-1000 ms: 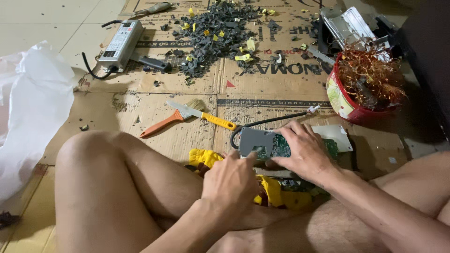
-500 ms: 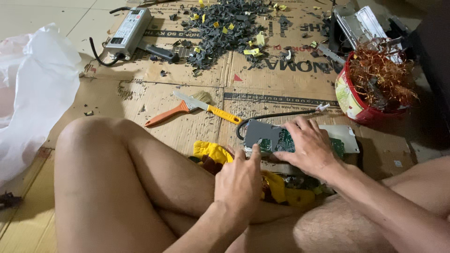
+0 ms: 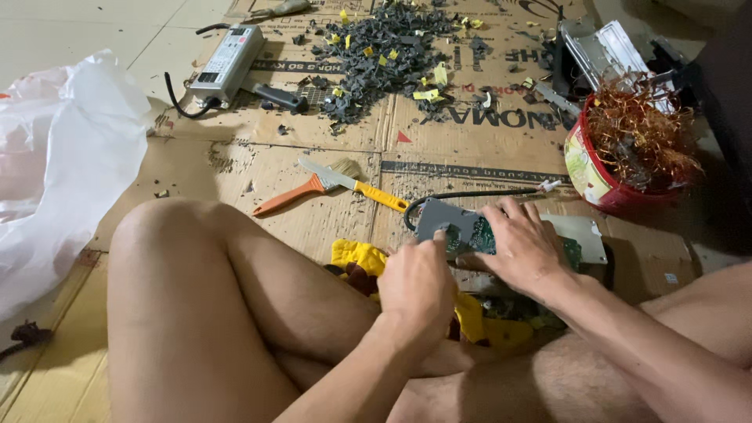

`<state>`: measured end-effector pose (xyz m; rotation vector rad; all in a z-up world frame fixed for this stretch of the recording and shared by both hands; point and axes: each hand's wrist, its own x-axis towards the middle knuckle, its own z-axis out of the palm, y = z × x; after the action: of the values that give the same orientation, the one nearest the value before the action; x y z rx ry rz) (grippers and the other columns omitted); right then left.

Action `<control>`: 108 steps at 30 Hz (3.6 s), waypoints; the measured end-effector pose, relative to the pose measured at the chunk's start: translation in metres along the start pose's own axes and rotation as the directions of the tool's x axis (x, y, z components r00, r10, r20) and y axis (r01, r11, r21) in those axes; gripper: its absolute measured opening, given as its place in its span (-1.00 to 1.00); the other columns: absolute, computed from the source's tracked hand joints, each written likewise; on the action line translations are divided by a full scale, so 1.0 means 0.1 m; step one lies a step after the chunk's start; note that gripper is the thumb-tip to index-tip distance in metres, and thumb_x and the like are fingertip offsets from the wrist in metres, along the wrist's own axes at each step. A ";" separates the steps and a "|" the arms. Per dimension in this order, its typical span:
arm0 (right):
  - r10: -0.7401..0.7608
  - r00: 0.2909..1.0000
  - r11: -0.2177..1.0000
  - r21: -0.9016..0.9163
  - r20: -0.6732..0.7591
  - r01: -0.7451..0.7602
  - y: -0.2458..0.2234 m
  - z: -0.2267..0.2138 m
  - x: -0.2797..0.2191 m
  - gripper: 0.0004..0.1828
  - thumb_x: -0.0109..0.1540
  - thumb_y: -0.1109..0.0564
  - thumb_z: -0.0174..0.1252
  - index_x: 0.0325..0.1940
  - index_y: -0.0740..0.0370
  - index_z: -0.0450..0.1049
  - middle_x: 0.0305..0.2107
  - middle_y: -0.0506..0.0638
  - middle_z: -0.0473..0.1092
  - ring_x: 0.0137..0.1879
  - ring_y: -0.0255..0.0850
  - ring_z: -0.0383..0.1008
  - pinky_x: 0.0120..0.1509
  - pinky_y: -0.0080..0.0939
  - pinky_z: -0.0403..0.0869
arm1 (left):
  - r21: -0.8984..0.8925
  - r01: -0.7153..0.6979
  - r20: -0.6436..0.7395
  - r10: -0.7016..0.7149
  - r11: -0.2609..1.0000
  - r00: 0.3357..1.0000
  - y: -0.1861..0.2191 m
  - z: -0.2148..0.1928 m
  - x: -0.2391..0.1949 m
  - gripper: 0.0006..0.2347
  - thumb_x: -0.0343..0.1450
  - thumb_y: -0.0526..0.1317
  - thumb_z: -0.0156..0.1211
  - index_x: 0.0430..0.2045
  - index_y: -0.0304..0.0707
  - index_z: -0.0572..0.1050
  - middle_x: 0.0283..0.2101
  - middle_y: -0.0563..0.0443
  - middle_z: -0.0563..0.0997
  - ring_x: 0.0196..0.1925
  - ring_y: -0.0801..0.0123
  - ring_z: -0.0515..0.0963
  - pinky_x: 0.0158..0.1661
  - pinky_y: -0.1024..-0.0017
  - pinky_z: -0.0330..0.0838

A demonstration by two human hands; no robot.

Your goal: The person sits on the floor and uses a yellow utility knife to scrape the surface of a green circuit board. They hold the board with their left hand and scrape with their right hand, removing material from the board's surface.

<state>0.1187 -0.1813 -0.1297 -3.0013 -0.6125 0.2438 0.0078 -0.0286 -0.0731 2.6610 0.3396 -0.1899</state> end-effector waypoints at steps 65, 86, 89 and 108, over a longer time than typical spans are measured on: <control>0.270 0.950 0.923 0.241 0.157 -0.302 -0.78 -0.86 -0.50 -0.31 0.10 0.15 0.06 0.34 0.28 0.18 -0.12 0.43 0.51 0.03 0.39 0.56 0.15 0.43 0.42 | -0.255 0.066 0.064 -0.051 0.965 0.997 -0.04 -0.11 0.04 -0.54 0.45 -0.39 -0.04 0.29 -0.01 0.32 -0.03 -0.34 0.53 -0.04 -0.29 0.63 -0.08 -0.16 0.61; 0.201 0.972 0.946 0.234 0.126 -0.225 -0.50 -0.55 -0.39 -0.50 0.21 0.31 -0.13 0.26 0.38 0.22 -0.32 0.35 0.53 -0.13 0.31 0.61 0.14 0.37 0.44 | -0.314 0.125 0.024 -0.123 0.941 0.992 0.08 0.06 0.30 -0.57 0.47 -0.37 0.01 0.29 -0.06 0.34 -0.11 -0.33 0.54 -0.13 -0.17 0.66 -0.24 -0.08 0.66; 0.214 0.966 0.914 0.320 0.142 -0.249 -0.75 -0.88 -0.53 -0.48 0.21 0.37 -0.09 0.29 0.46 0.19 -0.29 0.45 0.50 -0.08 0.39 0.57 0.21 0.41 0.40 | -0.187 0.038 0.033 -0.032 0.982 0.999 -0.02 0.00 0.24 -0.53 0.44 -0.38 0.03 0.30 -0.07 0.27 -0.01 -0.34 0.50 -0.05 -0.31 0.62 -0.15 -0.17 0.62; 0.178 0.981 0.943 0.270 0.080 -0.194 -0.39 -0.38 -0.34 -0.48 0.22 0.30 -0.16 0.30 0.35 0.22 -0.29 0.42 0.55 -0.22 0.32 0.64 -0.01 0.37 0.55 | -0.397 0.170 0.090 -0.146 0.902 0.985 -0.09 0.06 0.61 -0.69 0.49 -0.09 -0.02 0.13 0.25 0.50 -0.07 -0.26 0.65 0.07 -0.09 0.64 0.03 -0.01 0.55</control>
<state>0.0796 -0.1606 -0.0833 -2.7864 -0.2691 0.3888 0.0632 -0.0107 -0.0940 2.2150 0.5174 -0.2202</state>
